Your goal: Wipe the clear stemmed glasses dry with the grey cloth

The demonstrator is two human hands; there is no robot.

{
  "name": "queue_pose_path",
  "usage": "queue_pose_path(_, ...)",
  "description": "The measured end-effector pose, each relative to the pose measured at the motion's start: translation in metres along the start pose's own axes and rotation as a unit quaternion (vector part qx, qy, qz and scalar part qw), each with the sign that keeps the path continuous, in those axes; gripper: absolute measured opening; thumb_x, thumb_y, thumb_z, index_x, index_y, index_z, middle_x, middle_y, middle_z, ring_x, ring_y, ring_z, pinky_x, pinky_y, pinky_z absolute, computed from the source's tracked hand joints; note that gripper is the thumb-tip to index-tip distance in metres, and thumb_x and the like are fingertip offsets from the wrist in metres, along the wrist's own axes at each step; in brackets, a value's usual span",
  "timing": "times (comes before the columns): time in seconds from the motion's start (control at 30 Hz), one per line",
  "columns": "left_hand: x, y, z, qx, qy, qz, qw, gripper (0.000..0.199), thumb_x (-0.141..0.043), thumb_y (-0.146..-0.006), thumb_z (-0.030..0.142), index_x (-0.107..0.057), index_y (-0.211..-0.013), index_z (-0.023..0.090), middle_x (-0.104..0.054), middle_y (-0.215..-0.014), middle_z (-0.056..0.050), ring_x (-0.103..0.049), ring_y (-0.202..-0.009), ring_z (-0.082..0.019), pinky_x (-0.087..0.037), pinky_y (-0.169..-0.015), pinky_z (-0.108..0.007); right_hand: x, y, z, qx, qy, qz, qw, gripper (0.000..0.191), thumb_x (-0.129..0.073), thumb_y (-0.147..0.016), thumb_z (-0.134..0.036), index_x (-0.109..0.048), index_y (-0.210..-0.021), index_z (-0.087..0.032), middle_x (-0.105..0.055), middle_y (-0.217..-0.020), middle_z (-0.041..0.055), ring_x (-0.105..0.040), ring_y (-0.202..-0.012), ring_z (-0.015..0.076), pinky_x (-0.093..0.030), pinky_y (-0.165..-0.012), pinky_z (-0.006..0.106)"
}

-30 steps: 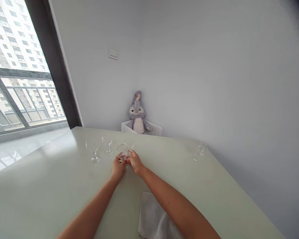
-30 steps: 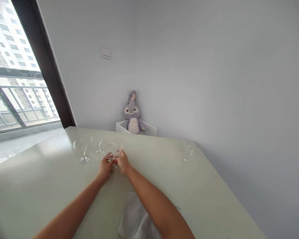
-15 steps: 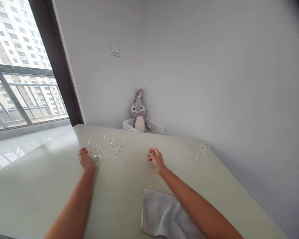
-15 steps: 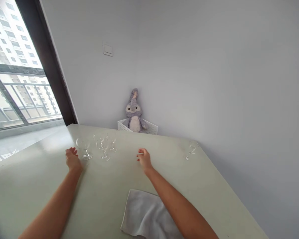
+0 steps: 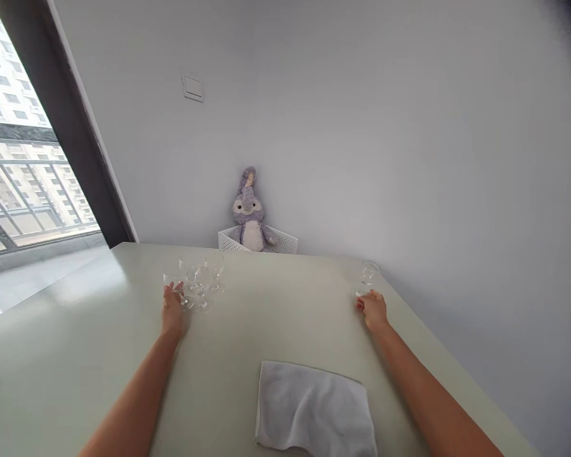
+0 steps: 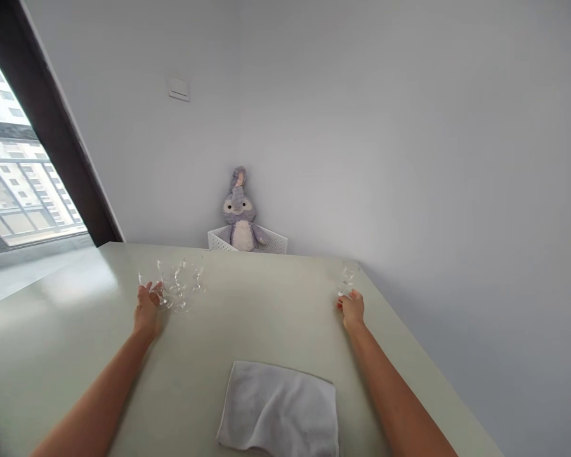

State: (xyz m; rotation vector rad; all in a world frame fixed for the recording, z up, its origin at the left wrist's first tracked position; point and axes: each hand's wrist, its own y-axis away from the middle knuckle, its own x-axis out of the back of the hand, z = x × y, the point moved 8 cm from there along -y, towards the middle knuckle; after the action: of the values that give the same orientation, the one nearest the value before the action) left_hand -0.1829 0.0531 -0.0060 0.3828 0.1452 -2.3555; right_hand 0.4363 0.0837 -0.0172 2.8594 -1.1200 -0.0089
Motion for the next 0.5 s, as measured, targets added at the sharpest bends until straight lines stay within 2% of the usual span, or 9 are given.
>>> queue_pose_path(0.1,-0.002,0.003,-0.001,0.017,0.013,-0.01,1.0,0.048,-0.029,-0.081,0.055,-0.047,-0.113,0.024,-0.053,-0.116,-0.006,-0.049,-0.106,-0.017,-0.036,-0.093,-0.035,-0.016,-0.015,-0.006,0.006,0.011,-0.03,0.999,0.048,-0.056,-0.051,-0.017,-0.042,-0.096,-0.023,-0.047,-0.096,0.0007,-0.053,-0.059,0.0074,-0.046,-0.045,0.019)
queue_pose_path(0.23,-0.005,0.007,0.001,0.01,0.016,-0.016,1.0,0.049,-0.031,-0.08,0.056,-0.048,-0.112,0.022,-0.053,-0.115,-0.007,-0.049,-0.105,-0.017,-0.037,-0.093,-0.035,-0.042,-0.016,-0.008,0.008,0.035,-0.059,0.998,0.043,-0.057,-0.05,-0.017,-0.044,-0.091,-0.021,-0.049,-0.094,0.0012,-0.049,-0.055,0.0059,-0.041,-0.041,0.017)
queue_pose_path(0.37,-0.007,0.01,0.0,0.012,0.007,-0.018,1.0,0.05,-0.033,-0.08,0.056,-0.046,-0.114,0.022,-0.053,-0.115,-0.008,-0.049,-0.106,-0.017,-0.036,-0.093,-0.035,-0.074,0.007,-0.006,0.019,0.048,-0.095,0.994,0.037,-0.056,-0.053,-0.017,-0.047,-0.09,-0.02,-0.052,-0.085,-0.0001,-0.047,-0.052,0.0051,-0.038,-0.041,0.016)
queue_pose_path(0.5,-0.011,0.015,0.003,0.0,-0.017,-0.032,0.999,0.047,-0.033,-0.081,0.053,-0.047,-0.113,0.021,-0.055,-0.111,-0.008,-0.052,-0.1,-0.016,-0.037,-0.091,-0.034,-0.111,0.045,-0.006,0.03,0.051,-0.148,0.987,0.027,-0.054,-0.059,-0.021,-0.049,-0.086,-0.019,-0.052,-0.072,-0.0024,-0.047,-0.049,0.0059,-0.037,-0.043,0.017)
